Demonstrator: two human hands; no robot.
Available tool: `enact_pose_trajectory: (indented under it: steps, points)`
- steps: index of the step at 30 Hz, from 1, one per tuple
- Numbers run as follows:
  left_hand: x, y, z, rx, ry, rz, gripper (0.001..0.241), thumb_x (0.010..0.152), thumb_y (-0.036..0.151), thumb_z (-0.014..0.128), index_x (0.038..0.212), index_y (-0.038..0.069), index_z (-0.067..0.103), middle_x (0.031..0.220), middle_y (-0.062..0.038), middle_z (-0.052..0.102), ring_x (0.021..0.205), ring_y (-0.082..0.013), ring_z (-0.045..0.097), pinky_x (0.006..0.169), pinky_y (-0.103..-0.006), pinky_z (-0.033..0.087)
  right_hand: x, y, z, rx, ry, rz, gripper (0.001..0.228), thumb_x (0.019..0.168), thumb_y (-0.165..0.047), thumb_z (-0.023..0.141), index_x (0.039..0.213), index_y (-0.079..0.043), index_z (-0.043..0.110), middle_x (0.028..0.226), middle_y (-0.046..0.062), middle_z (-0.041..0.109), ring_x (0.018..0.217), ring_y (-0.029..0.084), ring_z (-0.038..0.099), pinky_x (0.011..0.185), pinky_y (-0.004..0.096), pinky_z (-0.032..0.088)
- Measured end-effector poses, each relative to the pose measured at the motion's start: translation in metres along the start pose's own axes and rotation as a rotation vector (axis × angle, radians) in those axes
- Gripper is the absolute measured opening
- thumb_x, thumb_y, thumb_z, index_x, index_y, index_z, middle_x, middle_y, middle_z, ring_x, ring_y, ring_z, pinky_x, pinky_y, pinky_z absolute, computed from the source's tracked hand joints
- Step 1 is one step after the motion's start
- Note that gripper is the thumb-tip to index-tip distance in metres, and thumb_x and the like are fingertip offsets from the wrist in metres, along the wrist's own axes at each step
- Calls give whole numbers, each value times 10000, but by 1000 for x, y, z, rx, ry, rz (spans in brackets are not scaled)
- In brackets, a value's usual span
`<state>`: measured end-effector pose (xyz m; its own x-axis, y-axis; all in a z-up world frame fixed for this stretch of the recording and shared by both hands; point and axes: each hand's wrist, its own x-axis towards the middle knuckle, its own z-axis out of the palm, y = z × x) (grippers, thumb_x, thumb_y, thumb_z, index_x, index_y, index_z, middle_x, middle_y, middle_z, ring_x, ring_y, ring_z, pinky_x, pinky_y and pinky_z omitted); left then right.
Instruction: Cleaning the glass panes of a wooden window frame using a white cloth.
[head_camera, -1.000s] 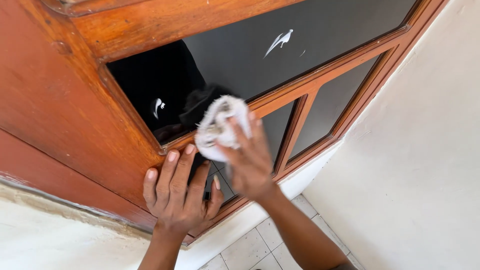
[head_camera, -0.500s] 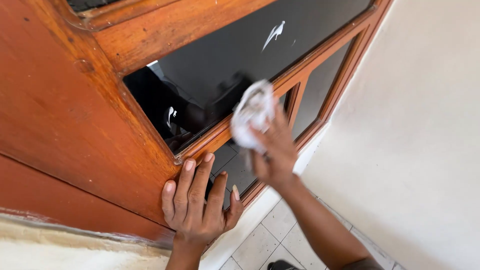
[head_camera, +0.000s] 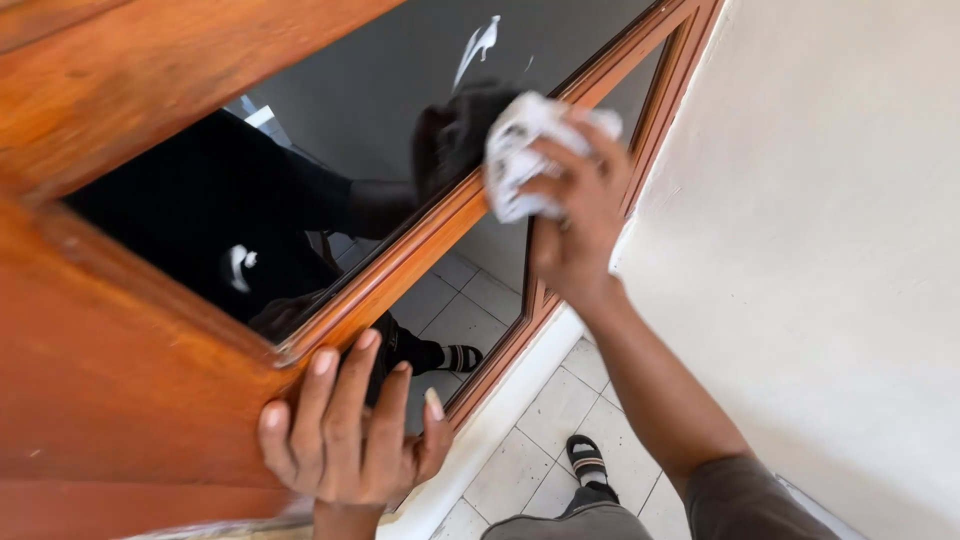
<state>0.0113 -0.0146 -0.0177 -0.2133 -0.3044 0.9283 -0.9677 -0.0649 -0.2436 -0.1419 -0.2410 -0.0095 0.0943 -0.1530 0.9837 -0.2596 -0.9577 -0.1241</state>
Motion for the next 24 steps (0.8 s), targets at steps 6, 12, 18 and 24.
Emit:
enact_pose_trajectory:
  steps: [6,12,18,24]
  points:
    - [-7,-4,7,111,-76,95,287,978,361,632,897,112,748,1072,-175,762,1216,-335,572,1239,-467,141,12,110,-11,194,219,324,413,814,238,441,1033,-67,614,1345,135,612,1427,318,452,1185,454,406]
    - [-32,17,-7,138,-469,-315,348,903,393,543,890,95,721,1223,-151,686,1392,-313,421,1225,-513,214,0,92,-2,295,28,-155,459,849,1,591,1269,-174,526,1157,82,693,1343,336,506,1228,531,296]
    - [-57,-13,18,52,-705,40,568,903,583,480,1103,118,735,1333,-215,566,1427,-361,317,1244,-514,175,4,217,-19,65,177,144,482,841,104,553,1267,-100,652,1320,107,613,1430,333,476,1269,509,335]
    - [43,116,121,-189,-247,-190,278,938,353,587,995,108,705,1251,-171,628,1414,-298,366,1191,-509,204,14,178,-13,151,200,294,401,952,-88,478,1337,-91,589,1427,130,565,1492,354,365,1287,544,268]
